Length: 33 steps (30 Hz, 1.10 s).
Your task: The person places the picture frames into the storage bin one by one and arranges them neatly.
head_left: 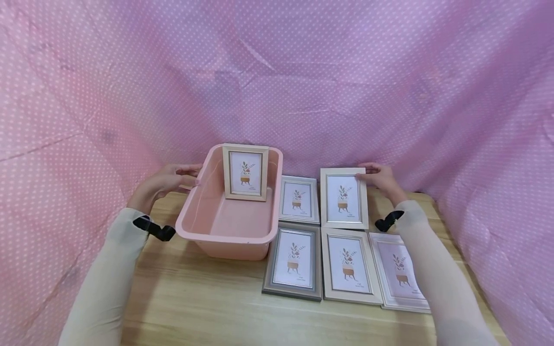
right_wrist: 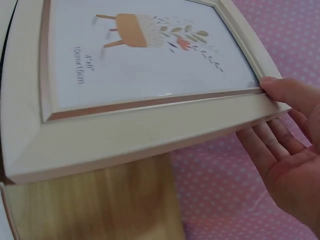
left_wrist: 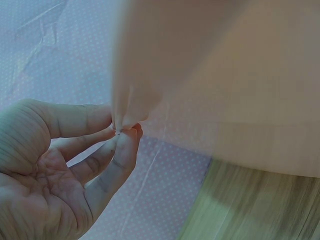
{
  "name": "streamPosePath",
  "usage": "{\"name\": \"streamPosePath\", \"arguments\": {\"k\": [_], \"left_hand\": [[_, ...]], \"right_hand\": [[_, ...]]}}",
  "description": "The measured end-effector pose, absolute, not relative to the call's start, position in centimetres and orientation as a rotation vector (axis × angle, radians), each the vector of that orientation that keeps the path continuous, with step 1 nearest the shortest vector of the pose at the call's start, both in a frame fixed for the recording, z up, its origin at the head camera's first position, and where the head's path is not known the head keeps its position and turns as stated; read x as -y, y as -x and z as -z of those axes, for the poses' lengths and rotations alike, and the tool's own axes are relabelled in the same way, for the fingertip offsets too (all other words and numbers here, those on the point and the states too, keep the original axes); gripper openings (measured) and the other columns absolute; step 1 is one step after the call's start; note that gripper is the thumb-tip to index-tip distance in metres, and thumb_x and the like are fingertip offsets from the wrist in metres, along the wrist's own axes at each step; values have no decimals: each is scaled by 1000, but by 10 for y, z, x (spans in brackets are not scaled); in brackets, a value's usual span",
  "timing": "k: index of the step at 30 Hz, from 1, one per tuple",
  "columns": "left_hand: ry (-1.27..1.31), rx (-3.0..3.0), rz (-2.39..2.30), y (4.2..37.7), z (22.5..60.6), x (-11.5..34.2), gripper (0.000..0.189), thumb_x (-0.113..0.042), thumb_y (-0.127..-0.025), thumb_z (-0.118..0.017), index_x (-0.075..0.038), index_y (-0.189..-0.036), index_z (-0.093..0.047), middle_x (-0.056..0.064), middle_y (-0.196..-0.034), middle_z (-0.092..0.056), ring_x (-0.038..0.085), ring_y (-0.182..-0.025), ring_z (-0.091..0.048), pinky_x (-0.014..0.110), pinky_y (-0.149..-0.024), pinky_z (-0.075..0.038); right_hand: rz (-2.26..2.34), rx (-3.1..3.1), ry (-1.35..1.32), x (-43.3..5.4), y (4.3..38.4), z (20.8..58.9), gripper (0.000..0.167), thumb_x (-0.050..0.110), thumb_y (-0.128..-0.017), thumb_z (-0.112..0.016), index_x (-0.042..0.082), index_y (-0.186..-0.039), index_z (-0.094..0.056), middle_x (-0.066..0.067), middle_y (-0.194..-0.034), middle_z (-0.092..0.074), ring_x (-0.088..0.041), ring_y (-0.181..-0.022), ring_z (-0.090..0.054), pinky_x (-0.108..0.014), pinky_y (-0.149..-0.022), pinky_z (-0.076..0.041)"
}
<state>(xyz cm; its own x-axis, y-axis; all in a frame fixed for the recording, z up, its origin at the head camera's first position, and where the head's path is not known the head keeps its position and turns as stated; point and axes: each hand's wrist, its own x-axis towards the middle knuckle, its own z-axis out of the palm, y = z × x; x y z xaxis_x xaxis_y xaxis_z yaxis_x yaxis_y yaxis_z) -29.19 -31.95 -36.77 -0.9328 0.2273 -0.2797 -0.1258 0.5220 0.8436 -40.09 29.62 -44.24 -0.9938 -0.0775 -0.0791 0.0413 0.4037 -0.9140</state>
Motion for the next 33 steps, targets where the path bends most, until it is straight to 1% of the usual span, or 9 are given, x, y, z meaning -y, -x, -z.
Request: {"name": "streamPosePath", "arguments": {"k": [6,8,10,14,20,23,27,33], "left_hand": [[-80,-2397,-1395,290,368,322,72,-14,-99,-67,-6,-160,-30,28,-152,-46,1,-104,-62,39,-98,-60],[-80,-2392,-1400,290,368,323,72,-14,-99,-66,-5,-160,-29,28,-153,-45,1,-103,-62,39,-98,-60],[-76,-2391,-1403,290,367,323,73,-14,-99,-66,-5,-160,-29,28,-153,-44,1,-103,-62,39,-99,-60],[-85,-2389,-1420,290,367,322,73,-14,-98,-66,-6,-160,-29,28,-154,-44,0,-103,-61,39,-100,-59],[-121,-2330,-1517,291,373,321,71,-10,-99,-64,-4,-160,-29,29,-154,-42,-3,-104,-60,31,-95,-60],[-119,-2293,-1568,291,376,323,71,-9,-99,-64,-5,-161,-28,29,-155,-41,-4,-104,-60,27,-93,-59],[-145,-2263,-1610,292,379,326,71,-9,-100,-64,-4,-161,-27,29,-155,-39,-4,-105,-61,25,-91,-59],[-175,-2217,-1685,292,381,329,71,-7,-100,-64,-1,-160,-27,26,-150,-45,-2,-106,-64,24,-90,-59]], "right_hand": [[1519,-2537,112,-296,399,421,61,16,-89,-81,3,-143,-56,9,-95,-61,-6,-84,-61,-34,-82,-64],[1496,-2527,132,-294,397,414,60,15,-89,-80,4,-143,-56,6,-96,-61,-8,-84,-62,-38,-82,-65],[1484,-2513,146,-292,394,407,58,13,-89,-80,4,-142,-57,4,-96,-64,-10,-84,-66,-40,-82,-65],[1501,-2473,152,-290,389,397,56,10,-90,-79,3,-141,-59,5,-98,-69,-13,-84,-70,-42,-81,-65],[1521,-2428,162,-290,381,388,54,7,-91,-77,0,-141,-57,3,-98,-70,-15,-86,-72,-38,-78,-66],[1524,-2431,180,-289,377,384,55,8,-90,-78,0,-140,-58,2,-99,-71,-15,-87,-72,-37,-77,-66],[1531,-2442,189,-287,371,378,56,8,-88,-80,-1,-139,-59,0,-101,-72,-15,-88,-72,-38,-78,-66],[1550,-2446,195,-287,364,374,56,7,-88,-80,-1,-139,-59,-1,-101,-74,-16,-88,-73,-40,-78,-66]]}}
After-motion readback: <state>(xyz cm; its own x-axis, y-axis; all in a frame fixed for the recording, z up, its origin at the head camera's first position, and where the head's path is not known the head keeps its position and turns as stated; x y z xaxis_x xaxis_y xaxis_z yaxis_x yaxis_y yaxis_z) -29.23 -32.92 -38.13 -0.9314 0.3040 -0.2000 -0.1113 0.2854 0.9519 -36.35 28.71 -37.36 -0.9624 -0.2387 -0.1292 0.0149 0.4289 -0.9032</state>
